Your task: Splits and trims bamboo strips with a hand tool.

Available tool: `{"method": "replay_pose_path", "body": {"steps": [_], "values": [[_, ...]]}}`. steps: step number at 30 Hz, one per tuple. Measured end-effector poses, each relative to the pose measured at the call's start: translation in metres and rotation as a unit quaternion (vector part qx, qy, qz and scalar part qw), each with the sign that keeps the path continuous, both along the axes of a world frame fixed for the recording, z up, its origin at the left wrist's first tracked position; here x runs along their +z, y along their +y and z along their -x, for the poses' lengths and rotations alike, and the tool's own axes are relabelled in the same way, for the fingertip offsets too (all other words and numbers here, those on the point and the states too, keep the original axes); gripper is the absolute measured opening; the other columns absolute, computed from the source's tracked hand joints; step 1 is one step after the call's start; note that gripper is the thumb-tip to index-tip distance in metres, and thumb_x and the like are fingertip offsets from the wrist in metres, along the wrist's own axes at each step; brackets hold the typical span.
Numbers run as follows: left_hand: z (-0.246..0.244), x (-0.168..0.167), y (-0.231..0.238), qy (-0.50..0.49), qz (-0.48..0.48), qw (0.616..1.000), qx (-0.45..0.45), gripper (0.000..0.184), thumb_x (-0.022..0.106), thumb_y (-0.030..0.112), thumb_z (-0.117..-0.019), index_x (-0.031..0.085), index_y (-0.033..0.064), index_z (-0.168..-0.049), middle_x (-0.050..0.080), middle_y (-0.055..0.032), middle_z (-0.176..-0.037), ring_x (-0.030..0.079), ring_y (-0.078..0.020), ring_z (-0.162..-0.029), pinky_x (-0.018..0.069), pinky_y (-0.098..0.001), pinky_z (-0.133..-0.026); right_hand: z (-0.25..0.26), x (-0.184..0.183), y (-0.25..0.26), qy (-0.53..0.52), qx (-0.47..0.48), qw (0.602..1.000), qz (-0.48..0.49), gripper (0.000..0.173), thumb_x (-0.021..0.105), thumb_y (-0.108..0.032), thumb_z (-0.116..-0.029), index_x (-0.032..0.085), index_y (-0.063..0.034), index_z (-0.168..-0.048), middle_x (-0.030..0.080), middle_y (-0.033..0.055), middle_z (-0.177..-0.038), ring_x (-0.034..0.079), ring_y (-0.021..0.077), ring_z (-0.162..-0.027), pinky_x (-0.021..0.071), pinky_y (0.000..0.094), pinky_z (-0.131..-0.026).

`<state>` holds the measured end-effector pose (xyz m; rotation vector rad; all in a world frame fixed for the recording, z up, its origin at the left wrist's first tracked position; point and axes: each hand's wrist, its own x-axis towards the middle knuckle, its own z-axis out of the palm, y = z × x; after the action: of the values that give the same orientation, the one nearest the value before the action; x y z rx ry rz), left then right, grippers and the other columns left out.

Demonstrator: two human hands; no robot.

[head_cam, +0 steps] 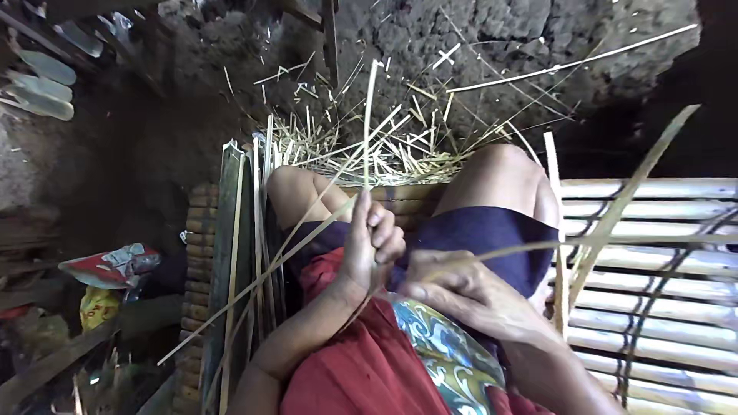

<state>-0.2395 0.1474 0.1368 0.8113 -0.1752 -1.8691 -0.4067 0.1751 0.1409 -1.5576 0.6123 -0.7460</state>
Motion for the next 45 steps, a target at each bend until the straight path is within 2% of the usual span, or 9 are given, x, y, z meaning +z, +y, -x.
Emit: {"method": "replay_pose_path", "body": {"steps": [5, 9, 12, 20, 27, 36, 39, 41, 45], "values": [[-0.026, -0.013, -0.021, -0.009, 0.018, 0.998, 0.057, 0.058, 0.025, 0.053, -0.1095, 0.046, 0.0244, -0.063, 0.04, 0.0116, -0.047, 0.038, -0.0005, -0.036, 0.0369, -0.0152, -0.039, 0.009, -0.003, 0.017, -0.093, 0.235, 0.965, -0.067, 0.04, 0.053, -0.033, -0.1069, 0.074, -0.0049, -0.087, 0.06, -0.0008, -0.071, 0.054, 0.0001, -0.069, 0.0429, 0.0167, -0.063], [-0.019, -0.01, 0.01, 0.024, 0.072, 0.98, -0.183, 0.049, 0.05, 0.054, -0.1028, 0.052, 0.0253, -0.064, 0.048, 0.0131, -0.051, 0.046, 0.0034, -0.041, 0.0378, -0.0131, -0.041, 0.025, 0.004, -0.006, 0.011, -0.116, 0.992, -0.051, 0.028, 0.055, -0.046, -0.1028, 0.076, -0.0305, -0.091, 0.066, -0.0196, -0.082, 0.059, -0.0092, -0.077, 0.0488, 0.011, -0.069], [-0.011, -0.007, 0.015, 0.011, 0.062, 0.984, -0.165, 0.048, 0.043, 0.033, -0.1076, 0.049, 0.0243, -0.061, 0.047, 0.0129, -0.052, 0.042, 0.0033, -0.044, 0.0354, -0.0133, -0.044, 0.016, 0.009, -0.02, 0.027, -0.187, 0.982, 0.02, 0.028, 0.057, -0.046, -0.1014, 0.078, -0.0283, -0.096, 0.068, -0.0193, -0.087, 0.061, -0.0069, -0.08, 0.0517, 0.0127, -0.07], [-0.042, -0.01, -0.032, -0.007, 0.087, 0.995, 0.056, 0.057, 0.029, 0.051, -0.1094, 0.047, 0.0239, -0.063, 0.039, 0.0117, -0.046, 0.039, -0.0007, -0.036, 0.0363, -0.0159, -0.039, 0.003, -0.004, 0.006, -0.111, 0.248, 0.959, -0.085, 0.039, 0.055, -0.035, -0.1063, 0.074, -0.0062, -0.088, 0.057, -0.0047, -0.066, 0.051, -0.0048, -0.063, 0.0397, 0.0126, -0.058], [-0.022, -0.001, 0.025, -0.002, 0.061, 0.985, -0.16, 0.047, 0.05, 0.039, -0.1054, 0.05, 0.0229, -0.061, 0.048, 0.0133, -0.053, 0.045, 0.004, -0.045, 0.0376, -0.0127, -0.045, 0.011, 0.006, -0.021, -0.02, -0.148, 0.988, -0.044, 0.029, 0.055, -0.047, -0.1027, 0.076, -0.031, -0.093, 0.068, -0.0199, -0.083, 0.06, -0.0086, -0.073, 0.0497, 0.0103, -0.065], [-0.049, -0.007, -0.021, -0.017, 0.066, 0.993, 0.095, 0.059, 0.027, 0.055, -0.1084, 0.047, 0.0232, -0.063, 0.04, 0.0116, -0.046, 0.039, -0.0001, -0.036, 0.0372, -0.0152, -0.039, 0.002, -0.001, 0.008, -0.084, 0.227, 0.968, -0.071, 0.039, 0.054, -0.035, -0.1066, 0.076, -0.0079, -0.089, 0.059, -0.0057, -0.069, 0.053, -0.005, -0.068, 0.0412, 0.0123, -0.062], [-0.041, -0.008, 0.009, -0.022, 0.094, 0.991, -0.092, 0.054, 0.048, 0.065, -0.0981, 0.053, 0.0256, -0.062, 0.046, 0.0136, -0.049, 0.045, 0.0029, -0.041, 0.0381, -0.014, -0.042, 0.011, 0.0, -0.002, -0.024, 0.051, 0.995, -0.08, 0.036, 0.051, -0.045, -0.1059, 0.077, -0.0226, -0.095, 0.064, -0.0149, -0.077, 0.056, -0.0104, -0.072, 0.0467, 0.0095, -0.066], [-0.034, -0.004, 0.027, -0.03, 0.072, 0.98, -0.184, 0.049, 0.044, 0.039, -0.1067, 0.048, 0.0223, -0.061, 0.048, 0.0125, -0.053, 0.046, 0.0032, -0.044, 0.0386, -0.0139, -0.044, 0.012, 0.004, -0.017, 0.009, -0.094, 0.994, -0.06, 0.032, 0.053, -0.048, -0.1034, 0.076, -0.0309, -0.09, 0.063, -0.0202, -0.078, 0.056, -0.0103, -0.071, 0.0466, 0.0093, -0.063], [-0.026, -0.002, 0.02, -0.046, 0.021, 0.996, -0.07, 0.055, 0.033, 0.038, -0.1101, 0.046, 0.0232, -0.058, 0.042, 0.0113, -0.05, 0.04, 0.0015, -0.041, 0.0365, -0.0142, -0.043, -0.015, 0.002, -0.014, 0.06, -0.075, 0.995, 0.017, 0.037, 0.055, -0.047, -0.1028, 0.08, -0.0198, -0.099, 0.071, -0.0116, -0.093, 0.065, -0.0045, -0.086, 0.0546, 0.0159, -0.075]]}}
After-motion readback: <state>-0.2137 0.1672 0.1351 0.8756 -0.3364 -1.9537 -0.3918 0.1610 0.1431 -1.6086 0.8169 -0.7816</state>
